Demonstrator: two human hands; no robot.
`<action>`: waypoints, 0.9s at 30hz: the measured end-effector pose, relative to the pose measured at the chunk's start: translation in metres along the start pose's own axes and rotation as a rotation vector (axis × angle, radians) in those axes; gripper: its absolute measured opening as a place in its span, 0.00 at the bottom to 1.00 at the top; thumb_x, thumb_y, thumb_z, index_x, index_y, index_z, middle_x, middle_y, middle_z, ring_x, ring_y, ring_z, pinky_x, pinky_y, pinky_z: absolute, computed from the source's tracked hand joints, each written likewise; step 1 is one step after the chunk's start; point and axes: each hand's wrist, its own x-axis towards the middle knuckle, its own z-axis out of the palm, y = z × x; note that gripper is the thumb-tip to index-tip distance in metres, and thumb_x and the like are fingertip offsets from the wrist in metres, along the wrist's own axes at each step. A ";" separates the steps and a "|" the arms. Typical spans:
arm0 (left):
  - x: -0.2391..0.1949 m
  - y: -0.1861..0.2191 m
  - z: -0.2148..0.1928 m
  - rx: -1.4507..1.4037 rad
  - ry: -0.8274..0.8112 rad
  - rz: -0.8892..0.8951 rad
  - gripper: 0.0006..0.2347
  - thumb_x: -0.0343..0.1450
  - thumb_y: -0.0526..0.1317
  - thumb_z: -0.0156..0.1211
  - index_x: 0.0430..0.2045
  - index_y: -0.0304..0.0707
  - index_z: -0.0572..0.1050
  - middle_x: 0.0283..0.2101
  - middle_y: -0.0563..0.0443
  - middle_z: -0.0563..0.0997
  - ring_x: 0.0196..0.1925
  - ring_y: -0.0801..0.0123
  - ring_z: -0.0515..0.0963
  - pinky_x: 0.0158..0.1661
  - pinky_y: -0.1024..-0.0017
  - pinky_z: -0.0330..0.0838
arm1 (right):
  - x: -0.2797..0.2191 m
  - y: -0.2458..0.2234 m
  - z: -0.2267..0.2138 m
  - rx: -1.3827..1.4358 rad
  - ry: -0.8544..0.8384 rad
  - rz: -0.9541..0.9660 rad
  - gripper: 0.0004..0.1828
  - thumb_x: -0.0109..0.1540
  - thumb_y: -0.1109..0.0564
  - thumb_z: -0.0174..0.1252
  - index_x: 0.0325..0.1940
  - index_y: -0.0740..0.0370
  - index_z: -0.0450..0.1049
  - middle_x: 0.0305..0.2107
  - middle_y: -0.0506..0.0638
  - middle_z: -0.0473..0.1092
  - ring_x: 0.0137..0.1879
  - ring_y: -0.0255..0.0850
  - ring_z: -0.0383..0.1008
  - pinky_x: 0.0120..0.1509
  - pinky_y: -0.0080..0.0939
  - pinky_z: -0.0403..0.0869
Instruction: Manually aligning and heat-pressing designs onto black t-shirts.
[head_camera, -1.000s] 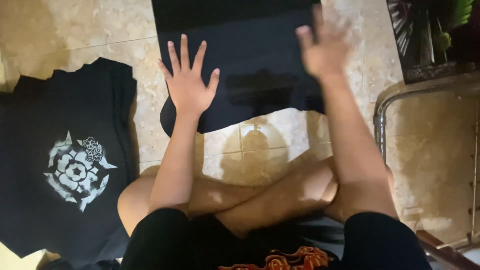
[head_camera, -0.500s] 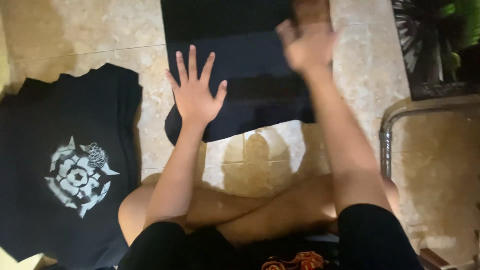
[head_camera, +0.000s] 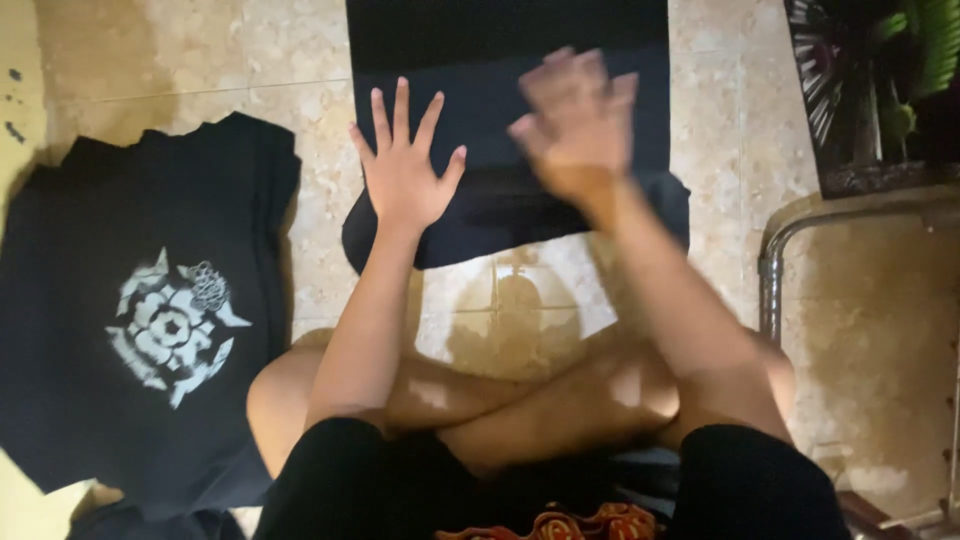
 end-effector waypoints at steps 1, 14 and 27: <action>-0.001 -0.003 0.001 0.005 0.000 0.003 0.28 0.77 0.62 0.43 0.74 0.61 0.59 0.78 0.48 0.47 0.79 0.42 0.41 0.69 0.29 0.40 | -0.003 0.022 0.000 0.004 0.003 0.003 0.32 0.70 0.33 0.46 0.75 0.47 0.68 0.74 0.55 0.54 0.78 0.60 0.47 0.70 0.84 0.46; 0.001 -0.010 0.022 -0.012 0.123 0.056 0.28 0.78 0.60 0.45 0.74 0.54 0.59 0.79 0.47 0.48 0.80 0.45 0.43 0.69 0.31 0.41 | -0.042 -0.017 0.019 -0.055 0.006 0.084 0.29 0.72 0.42 0.43 0.78 0.44 0.61 0.77 0.50 0.51 0.81 0.59 0.41 0.76 0.81 0.39; -0.002 0.017 0.054 -0.087 0.244 0.122 0.24 0.76 0.48 0.50 0.71 0.53 0.66 0.77 0.47 0.57 0.79 0.44 0.51 0.69 0.30 0.40 | -0.031 -0.072 0.050 0.007 0.172 -0.005 0.27 0.69 0.47 0.50 0.75 0.42 0.66 0.75 0.47 0.57 0.81 0.56 0.46 0.77 0.80 0.42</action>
